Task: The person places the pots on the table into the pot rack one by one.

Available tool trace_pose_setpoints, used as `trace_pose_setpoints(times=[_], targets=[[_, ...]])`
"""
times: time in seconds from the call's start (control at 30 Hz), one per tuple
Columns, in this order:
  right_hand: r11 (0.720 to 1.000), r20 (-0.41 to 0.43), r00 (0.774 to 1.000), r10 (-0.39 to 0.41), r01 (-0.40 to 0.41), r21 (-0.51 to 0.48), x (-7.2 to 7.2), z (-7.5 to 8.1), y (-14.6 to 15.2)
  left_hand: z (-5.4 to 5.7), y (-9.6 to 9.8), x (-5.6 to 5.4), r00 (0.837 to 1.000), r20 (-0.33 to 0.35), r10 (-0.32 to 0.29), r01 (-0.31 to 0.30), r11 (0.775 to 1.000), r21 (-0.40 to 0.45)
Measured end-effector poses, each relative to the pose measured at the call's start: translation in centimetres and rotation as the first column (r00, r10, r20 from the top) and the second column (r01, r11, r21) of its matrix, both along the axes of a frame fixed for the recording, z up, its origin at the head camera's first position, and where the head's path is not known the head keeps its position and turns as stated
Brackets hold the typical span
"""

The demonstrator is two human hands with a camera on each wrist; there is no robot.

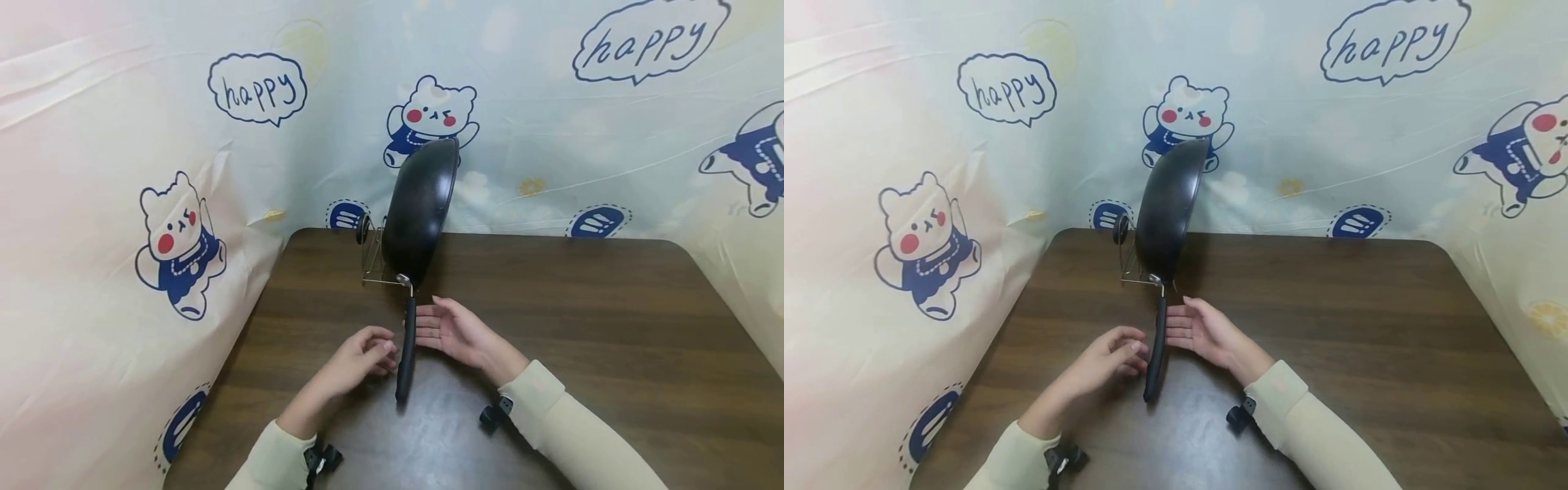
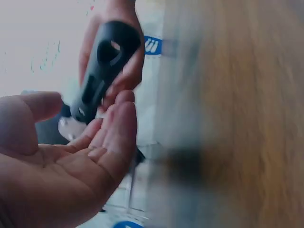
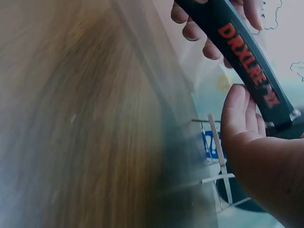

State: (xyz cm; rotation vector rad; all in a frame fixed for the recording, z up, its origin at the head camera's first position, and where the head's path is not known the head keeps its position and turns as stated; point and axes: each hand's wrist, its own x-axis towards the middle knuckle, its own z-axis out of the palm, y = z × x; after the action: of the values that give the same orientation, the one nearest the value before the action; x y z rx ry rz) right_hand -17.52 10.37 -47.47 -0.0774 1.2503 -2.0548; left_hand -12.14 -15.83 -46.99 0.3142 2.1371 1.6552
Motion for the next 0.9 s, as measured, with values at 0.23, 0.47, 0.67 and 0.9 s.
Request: trace_pose_setpoints(times=[0.23, 0.47, 0.67, 0.9], targets=[[1.0, -0.008, 1.0, -0.022, 0.022, 0.007, 0.8, -0.1, 4.1, -0.8, -2.1, -2.0, 0.981, 0.194, 0.017, -0.059, 0.975, 0.212], [0.997, 0.007, 0.998, -0.061, 0.062, -0.052, 2.1, 0.9, 9.5, -0.4, -3.7, -3.1, 0.962, 0.266, -0.058, -0.073, 0.886, 0.459], [0.989, -0.028, 0.998, -0.059, 0.055, -0.136, 3.0, 2.6, 13.8, 1.4, -5.5, -3.8, 0.979, 0.191, -0.065, -0.05, 0.838, 0.543], [0.988, -0.163, 0.983, -0.083, 0.06, -0.145, 4.0, 5.2, 17.6, 4.9, -7.4, -4.3, 0.999, -0.018, 0.03, -0.018, 0.885, 0.465]])
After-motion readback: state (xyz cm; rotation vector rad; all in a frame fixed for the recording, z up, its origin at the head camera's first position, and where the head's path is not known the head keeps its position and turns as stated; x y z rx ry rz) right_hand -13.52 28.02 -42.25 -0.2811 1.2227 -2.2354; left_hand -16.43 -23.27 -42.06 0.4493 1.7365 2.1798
